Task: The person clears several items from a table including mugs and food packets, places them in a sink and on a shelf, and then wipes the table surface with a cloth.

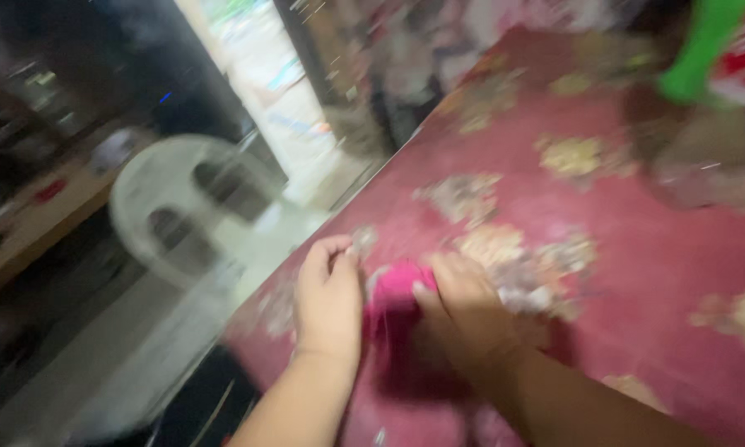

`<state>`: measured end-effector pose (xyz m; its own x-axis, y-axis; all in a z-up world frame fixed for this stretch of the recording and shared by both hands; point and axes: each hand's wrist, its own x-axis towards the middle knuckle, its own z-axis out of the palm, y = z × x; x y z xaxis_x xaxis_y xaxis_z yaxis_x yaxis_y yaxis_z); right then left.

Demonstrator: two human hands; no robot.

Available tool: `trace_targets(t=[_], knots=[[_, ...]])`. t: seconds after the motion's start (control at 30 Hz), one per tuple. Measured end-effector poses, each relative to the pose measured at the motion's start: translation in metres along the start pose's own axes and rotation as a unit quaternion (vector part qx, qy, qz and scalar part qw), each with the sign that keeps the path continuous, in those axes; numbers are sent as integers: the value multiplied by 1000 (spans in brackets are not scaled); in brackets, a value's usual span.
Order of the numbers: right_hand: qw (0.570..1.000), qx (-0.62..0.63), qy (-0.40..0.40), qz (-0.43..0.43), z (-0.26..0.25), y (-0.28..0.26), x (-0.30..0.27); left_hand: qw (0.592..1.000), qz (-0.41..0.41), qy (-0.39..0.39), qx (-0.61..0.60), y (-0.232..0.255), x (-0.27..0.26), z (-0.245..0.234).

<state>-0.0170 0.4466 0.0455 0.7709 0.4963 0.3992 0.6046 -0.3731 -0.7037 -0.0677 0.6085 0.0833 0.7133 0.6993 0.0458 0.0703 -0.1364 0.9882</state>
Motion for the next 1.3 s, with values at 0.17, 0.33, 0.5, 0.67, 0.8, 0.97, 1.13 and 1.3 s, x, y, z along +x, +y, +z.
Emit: trace_targets(t=[0.17,0.33,0.5,0.67,0.8,0.97,1.13,1.3], knots=[[986,-130,82,59,-22,41,51,990,106,-42,-77,-24,58,77],[955,-217,-64,191,-8,73,54,952,72,-187,230,-59,108,124],[880,272,17,390,6,135,66,849,58,-351,390,-65,93,133],[812,455,71,358,-39,192,31,667,46,-533,518,-28,91,145],[896,31,131,424,-71,144,24,617,219,-561,506,-30,103,166],[928,-176,100,312,-103,106,38,641,239,-494,537,-55,123,211],[941,-175,56,283,-92,113,53,685,329,-442,478,-75,162,268],[962,-125,67,232,-78,139,74,709,372,-443,404,-85,238,346]])
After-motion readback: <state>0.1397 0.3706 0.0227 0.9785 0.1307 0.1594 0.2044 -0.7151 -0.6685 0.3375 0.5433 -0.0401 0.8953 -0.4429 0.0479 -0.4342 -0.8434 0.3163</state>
